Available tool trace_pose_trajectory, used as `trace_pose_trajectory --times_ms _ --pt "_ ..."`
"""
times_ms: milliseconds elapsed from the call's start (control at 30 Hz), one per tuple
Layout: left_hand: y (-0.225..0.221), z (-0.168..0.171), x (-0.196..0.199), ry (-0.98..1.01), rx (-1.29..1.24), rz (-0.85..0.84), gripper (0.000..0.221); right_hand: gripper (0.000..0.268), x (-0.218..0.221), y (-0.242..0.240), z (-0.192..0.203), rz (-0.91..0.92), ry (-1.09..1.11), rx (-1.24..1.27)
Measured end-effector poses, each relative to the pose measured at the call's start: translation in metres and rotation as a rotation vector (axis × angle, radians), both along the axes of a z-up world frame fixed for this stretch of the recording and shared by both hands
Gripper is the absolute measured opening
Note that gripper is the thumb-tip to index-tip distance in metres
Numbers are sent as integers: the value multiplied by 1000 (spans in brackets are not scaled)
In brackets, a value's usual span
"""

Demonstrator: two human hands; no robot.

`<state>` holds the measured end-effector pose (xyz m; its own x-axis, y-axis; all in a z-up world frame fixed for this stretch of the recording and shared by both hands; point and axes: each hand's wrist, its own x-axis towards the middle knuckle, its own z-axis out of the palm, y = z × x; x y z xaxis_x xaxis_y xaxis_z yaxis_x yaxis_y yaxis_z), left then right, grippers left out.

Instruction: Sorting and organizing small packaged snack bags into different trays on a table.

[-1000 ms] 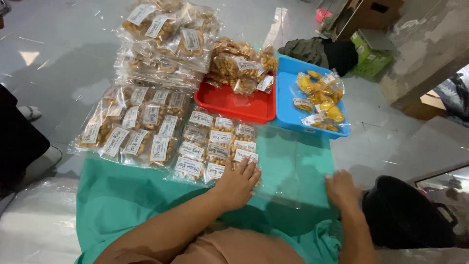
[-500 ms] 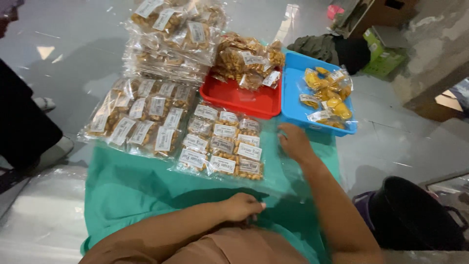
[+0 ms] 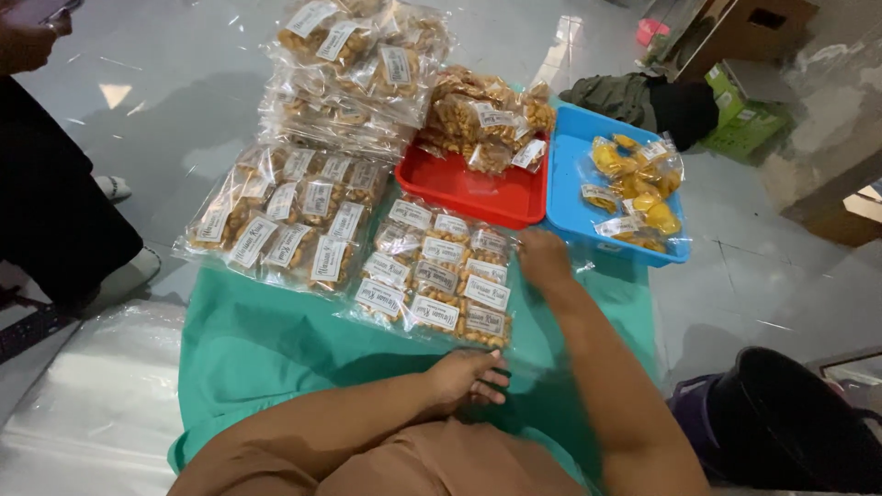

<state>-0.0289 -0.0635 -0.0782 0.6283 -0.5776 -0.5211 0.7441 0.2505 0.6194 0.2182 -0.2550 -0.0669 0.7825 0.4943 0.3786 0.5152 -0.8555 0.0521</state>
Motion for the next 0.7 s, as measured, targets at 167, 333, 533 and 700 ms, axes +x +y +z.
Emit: trace_pose_trajectory --times_ms 167,333,533,700 --pt "13 30 -13 11 35 3 41 22 -51 -5 65 -193 475 3" --pt "21 35 -28 -66 73 -113 19 20 -88 -48 75 -241 630 -9" --pt "36 30 -38 -146 102 -120 31 28 -156 -99 75 -232 822 117" --pt "50 44 -37 -98 88 305 17 21 -231 -122 53 -490 1029 840"
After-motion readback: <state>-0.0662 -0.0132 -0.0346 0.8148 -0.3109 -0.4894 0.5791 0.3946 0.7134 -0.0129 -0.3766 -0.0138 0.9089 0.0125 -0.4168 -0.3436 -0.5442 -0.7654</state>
